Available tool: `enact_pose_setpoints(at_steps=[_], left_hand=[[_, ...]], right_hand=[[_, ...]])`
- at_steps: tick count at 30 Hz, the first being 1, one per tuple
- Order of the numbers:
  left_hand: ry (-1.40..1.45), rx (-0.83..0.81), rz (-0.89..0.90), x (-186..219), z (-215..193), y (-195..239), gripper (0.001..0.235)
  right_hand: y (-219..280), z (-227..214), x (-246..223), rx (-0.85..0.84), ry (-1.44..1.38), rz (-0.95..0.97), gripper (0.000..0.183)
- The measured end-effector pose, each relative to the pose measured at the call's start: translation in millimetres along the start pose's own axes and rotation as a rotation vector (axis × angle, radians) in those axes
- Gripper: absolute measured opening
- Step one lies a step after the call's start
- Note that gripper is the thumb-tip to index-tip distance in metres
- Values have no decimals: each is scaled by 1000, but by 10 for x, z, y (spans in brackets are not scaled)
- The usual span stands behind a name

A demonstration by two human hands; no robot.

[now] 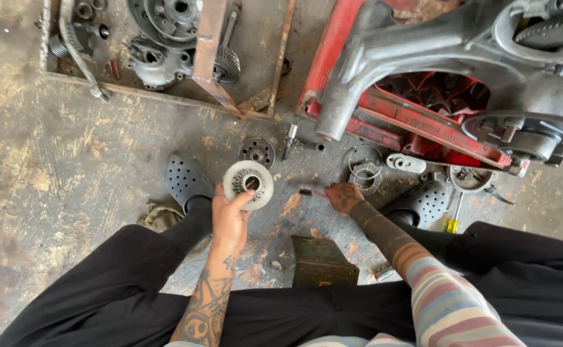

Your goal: Cleaning a motorcycle engine gear using a small brush

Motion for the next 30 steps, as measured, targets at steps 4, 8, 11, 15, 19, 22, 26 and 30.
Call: enact_pose_setpoints(at_steps=[4,8,11,15,19,22,26,30], left_hand=[[28,-52,-14,-127,26,-54,42],[-29,-63,-54,-235,-4,-112,37],[-118,-25,-60,-380,-168,-239,37],[-277,28,-79,-770,-547,-565,42],[-334,5,-112,-1105,-794,-803,46],[-328,2,-91,-1231,-878,-953,37],[-255,-31,-135,-1242,-826,-965,37],[-267,-30,-154,-1503,-912,-1114,42]], right_hand=[[24,-334,-67,-16,8,40,33],[11,-1289,-198,16,-618,244,35],[-36,-1899,-483,150,-911,238,47],[-24,-2601,-1175,289,-1032,11,70],[-58,-2997,-1693,224,-911,-48,65],[-144,-2901,-1736,155,-892,34,57],[-228,-2857,-1663,161,-796,78,62],[-282,-3090,-1705,230,-707,-23,52]])
Point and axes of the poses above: each hand's wrist, its own y-axis away from the middle knuckle, its own z-axis out of the palm, x = y × z, the point moved 10 cm from there along -y, towards the middle knuckle, and after that the axes turned 1 degree about z, right-handed, at the moved point
